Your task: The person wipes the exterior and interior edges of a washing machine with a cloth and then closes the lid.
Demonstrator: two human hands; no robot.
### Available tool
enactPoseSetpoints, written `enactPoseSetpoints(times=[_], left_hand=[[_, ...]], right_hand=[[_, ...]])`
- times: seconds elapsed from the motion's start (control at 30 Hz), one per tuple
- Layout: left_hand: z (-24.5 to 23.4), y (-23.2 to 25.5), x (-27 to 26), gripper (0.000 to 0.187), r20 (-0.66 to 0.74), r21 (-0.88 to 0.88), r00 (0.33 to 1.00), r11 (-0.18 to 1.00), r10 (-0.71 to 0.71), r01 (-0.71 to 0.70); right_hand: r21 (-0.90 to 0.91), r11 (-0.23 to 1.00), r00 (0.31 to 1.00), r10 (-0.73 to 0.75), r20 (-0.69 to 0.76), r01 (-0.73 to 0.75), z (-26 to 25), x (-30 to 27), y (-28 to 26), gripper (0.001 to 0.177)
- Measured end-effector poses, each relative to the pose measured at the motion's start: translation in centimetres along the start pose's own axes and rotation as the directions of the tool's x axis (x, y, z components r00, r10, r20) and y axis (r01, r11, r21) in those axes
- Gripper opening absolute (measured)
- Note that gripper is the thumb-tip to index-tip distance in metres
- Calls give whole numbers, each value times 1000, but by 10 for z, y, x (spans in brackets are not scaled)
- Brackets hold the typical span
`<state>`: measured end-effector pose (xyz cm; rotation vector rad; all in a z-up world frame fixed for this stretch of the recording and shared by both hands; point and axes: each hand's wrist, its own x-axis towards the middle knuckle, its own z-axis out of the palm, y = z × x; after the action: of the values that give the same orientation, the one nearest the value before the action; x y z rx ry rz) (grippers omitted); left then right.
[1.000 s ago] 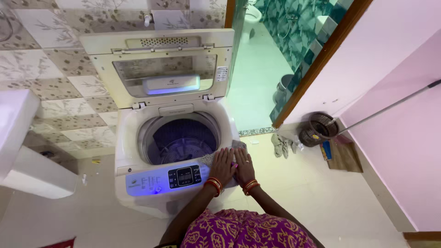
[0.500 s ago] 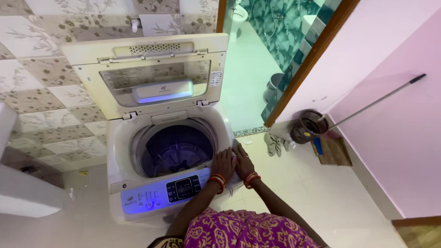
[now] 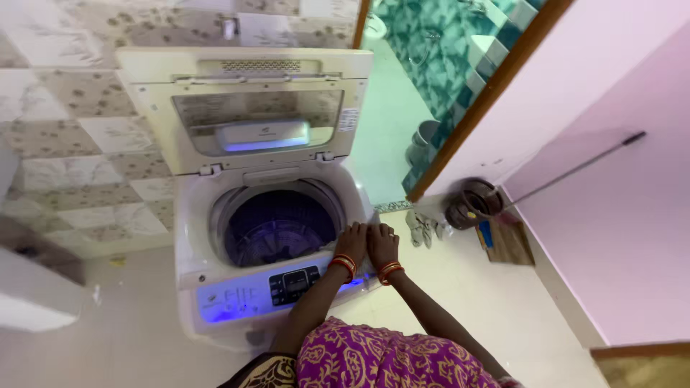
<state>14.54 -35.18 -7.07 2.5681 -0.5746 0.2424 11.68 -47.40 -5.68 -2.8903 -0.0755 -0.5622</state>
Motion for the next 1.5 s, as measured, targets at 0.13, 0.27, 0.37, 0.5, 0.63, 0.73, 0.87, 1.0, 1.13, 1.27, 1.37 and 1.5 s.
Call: enactPoseSetpoints(times=[0.13, 0.27, 0.37, 0.5, 0.63, 0.73, 0.87, 1.0, 1.13, 1.27, 1.37, 1.5], left_hand=[[1, -27, -8, 23, -35, -48, 999, 999, -2, 1], [-16, -56, -28, 23, -10, -35, 995, 994, -100, 99], [-35, -75, -54, 20, -13, 9, 984, 984, -177, 177], [-62, -103, -87, 22, -113, 99, 968, 967, -224, 235], [-80, -131, -121, 26, -213, 196, 954, 947, -211, 253], [-97, -150, -140, 20, -217, 288, 944, 908, -248, 304], [-117, -175, -164, 25, -222, 301, 947, 908, -231, 292], [-134, -199, -186, 24, -373, 327, 920, 910, -122, 254], [-157, -231, -209, 22, -288, 265, 931, 915, -225, 304], [-172, -259, -235, 23, -386, 257, 902, 917, -192, 305], [-179, -272, -251, 25, -457, 198, 869, 931, -189, 306], [-191, -280, -261, 23, -319, 14, 879, 926, -354, 378]], right_hand=[[4, 995, 994, -103, 33, 103, 8, -2, -11, 32], [59, 981, 975, -193, 109, 187, 20, -7, -41, 27], [105, 965, 957, -252, 145, 239, 29, -10, -68, 30], [229, 875, 895, -445, 36, 426, 36, -13, -105, 32], [160, 874, 870, -479, 119, 459, 41, -18, -147, 35], [251, 858, 857, -493, 154, 448, 44, -21, -176, 40], [192, 800, 804, -590, 76, 568, 47, -28, -209, 47], [275, 818, 816, -556, 157, 505, 38, -35, -248, 46], [282, 840, 809, -531, 252, 463, 29, -42, -295, 47], [285, 825, 839, -533, 108, 488, 35, -53, -340, 47], [226, 822, 829, -552, 89, 523, 38, -59, -360, 49], [241, 806, 830, -558, 6, 540, 42, -68, -377, 53]])
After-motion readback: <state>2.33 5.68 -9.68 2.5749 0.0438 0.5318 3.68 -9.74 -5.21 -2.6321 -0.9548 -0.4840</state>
